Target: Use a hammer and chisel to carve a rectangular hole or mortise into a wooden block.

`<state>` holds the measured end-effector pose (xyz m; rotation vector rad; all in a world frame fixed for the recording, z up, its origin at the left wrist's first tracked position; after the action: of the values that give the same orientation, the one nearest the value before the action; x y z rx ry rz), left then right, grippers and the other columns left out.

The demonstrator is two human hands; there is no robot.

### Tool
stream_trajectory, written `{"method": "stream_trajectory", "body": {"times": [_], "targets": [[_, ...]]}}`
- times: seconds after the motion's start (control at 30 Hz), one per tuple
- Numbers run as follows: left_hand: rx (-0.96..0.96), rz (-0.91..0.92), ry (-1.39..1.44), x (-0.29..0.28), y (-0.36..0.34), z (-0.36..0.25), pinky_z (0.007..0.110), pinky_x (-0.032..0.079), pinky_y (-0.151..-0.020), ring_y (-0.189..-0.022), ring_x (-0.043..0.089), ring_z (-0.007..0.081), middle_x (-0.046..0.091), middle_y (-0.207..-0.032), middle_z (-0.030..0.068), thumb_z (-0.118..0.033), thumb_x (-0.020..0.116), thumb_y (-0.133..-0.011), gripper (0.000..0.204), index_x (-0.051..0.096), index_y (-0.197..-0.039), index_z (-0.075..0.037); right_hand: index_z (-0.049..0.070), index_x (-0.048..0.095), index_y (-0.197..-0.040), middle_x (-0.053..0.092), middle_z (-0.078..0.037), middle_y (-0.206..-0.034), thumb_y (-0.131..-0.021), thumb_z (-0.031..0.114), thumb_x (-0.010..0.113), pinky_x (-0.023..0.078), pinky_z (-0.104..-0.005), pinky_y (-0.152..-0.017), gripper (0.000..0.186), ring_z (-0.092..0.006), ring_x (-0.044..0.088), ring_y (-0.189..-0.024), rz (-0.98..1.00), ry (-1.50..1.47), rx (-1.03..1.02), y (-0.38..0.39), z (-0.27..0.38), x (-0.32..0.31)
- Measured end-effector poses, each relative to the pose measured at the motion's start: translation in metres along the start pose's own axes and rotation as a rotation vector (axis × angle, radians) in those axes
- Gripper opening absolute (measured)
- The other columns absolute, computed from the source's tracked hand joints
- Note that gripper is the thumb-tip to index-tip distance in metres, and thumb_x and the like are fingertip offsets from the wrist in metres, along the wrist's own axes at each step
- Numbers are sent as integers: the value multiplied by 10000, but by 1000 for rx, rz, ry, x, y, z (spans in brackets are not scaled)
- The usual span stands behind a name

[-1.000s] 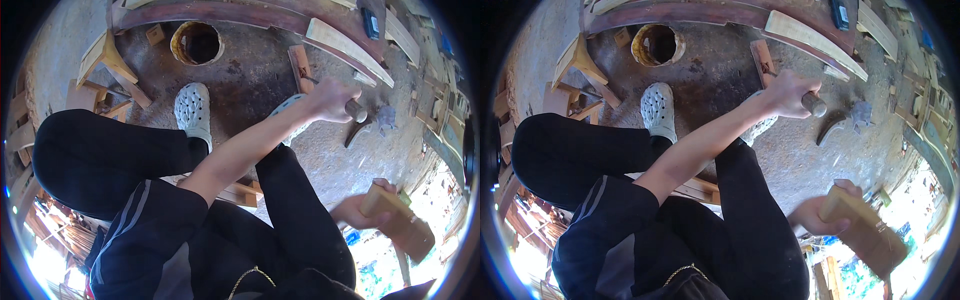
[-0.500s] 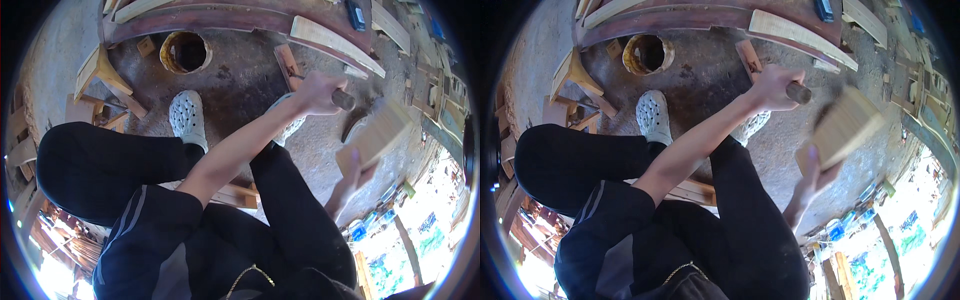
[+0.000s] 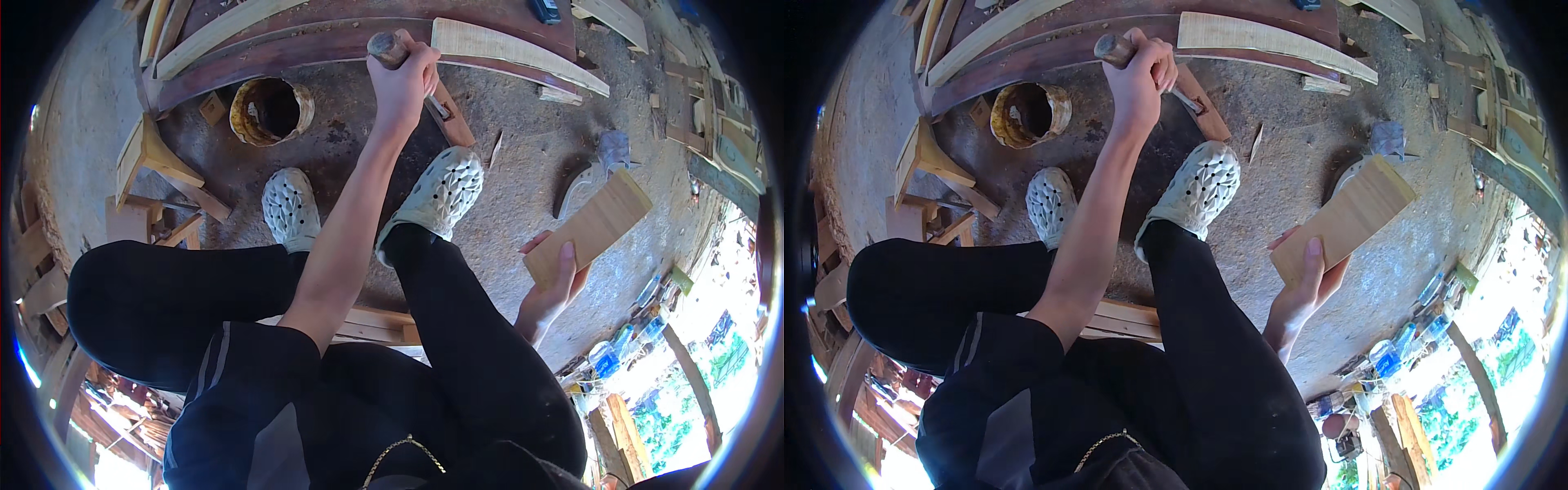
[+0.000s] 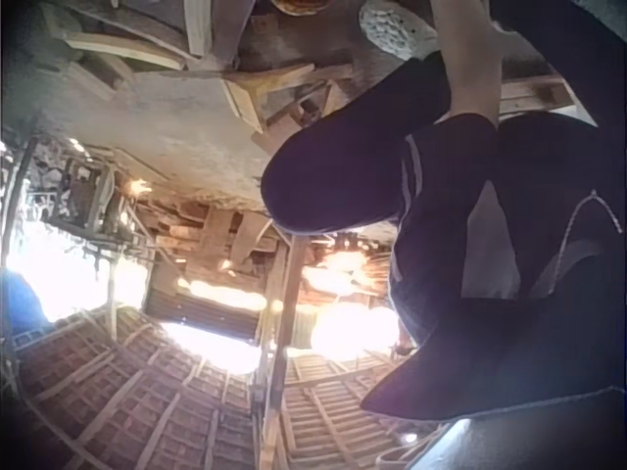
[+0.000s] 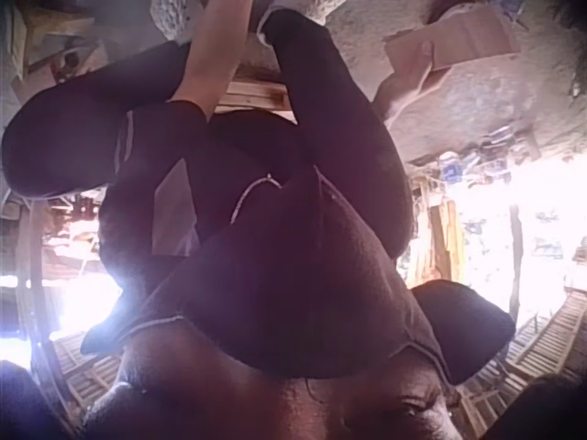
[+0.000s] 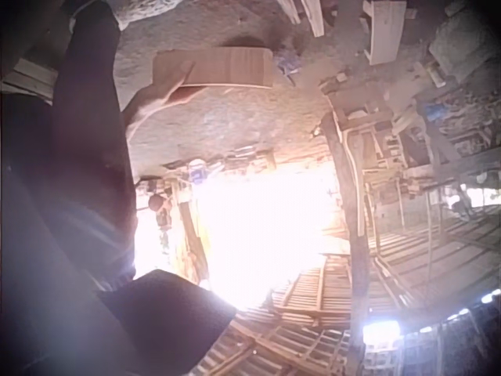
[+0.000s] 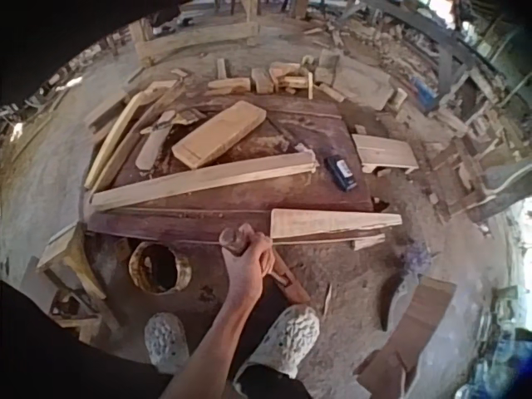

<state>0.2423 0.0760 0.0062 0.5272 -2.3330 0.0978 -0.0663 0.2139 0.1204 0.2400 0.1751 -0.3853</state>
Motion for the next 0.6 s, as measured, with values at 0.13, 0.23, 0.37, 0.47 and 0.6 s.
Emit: {"method": "stream_trajectory", "body": {"times": [0.13,0.23,0.37,0.47,0.6], "targets": [[-11,-6,-39,8,5,8,263,326,-401,-405,411,71,484,-539,-4,57,602,-825,261,460,-649,-73,-15,453,-1248,613,-175,-832,-954,285,552,514,-379,-668,431,-236,599,-691,-16,2,1,0,-2,-1],[-28,7,-69,16,9,12,257,351,-411,-432,442,58,507,-568,-17,57,623,-818,266,464,-654,-79,-17,454,-1252,621,-176,-847,-954,283,556,527,-378,-672,435,-238,613,-706,-14,10,7,-2,-2,-3],[4,10,-152,22,13,16,248,354,-442,-485,443,33,508,-589,-44,46,635,-814,259,477,-646,-73,-14,452,-1289,615,-170,-877,-935,229,576,551,-385,-635,447,-237,634,-744,-11,-24,19,0,-4,-4],[67,38,-256,30,16,16,241,347,-441,-485,439,36,499,-587,-36,51,637,-823,273,465,-648,-70,-21,445,-1297,620,-169,-865,-934,232,579,544,-378,-655,462,-241,636,-745,13,-3,35,1,-6,-1],[141,80,-491,44,25,15,227,360,-436,-484,480,45,511,-594,-46,24,658,-837,290,463,-645,-74,-23,430,-1318,635,-182,-882,-920,239,601,533,-391,-723,507,-243,637,-752,11,18,30,2,-8,0]]}}
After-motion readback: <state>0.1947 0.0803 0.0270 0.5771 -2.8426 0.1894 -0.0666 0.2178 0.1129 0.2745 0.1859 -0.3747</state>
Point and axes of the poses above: each hand's wrist, its own y-axis away from the middle knuckle, its own x-axis out of the palm, z = x × y, the point moved 10 cm from there along -y, towards the middle knuckle
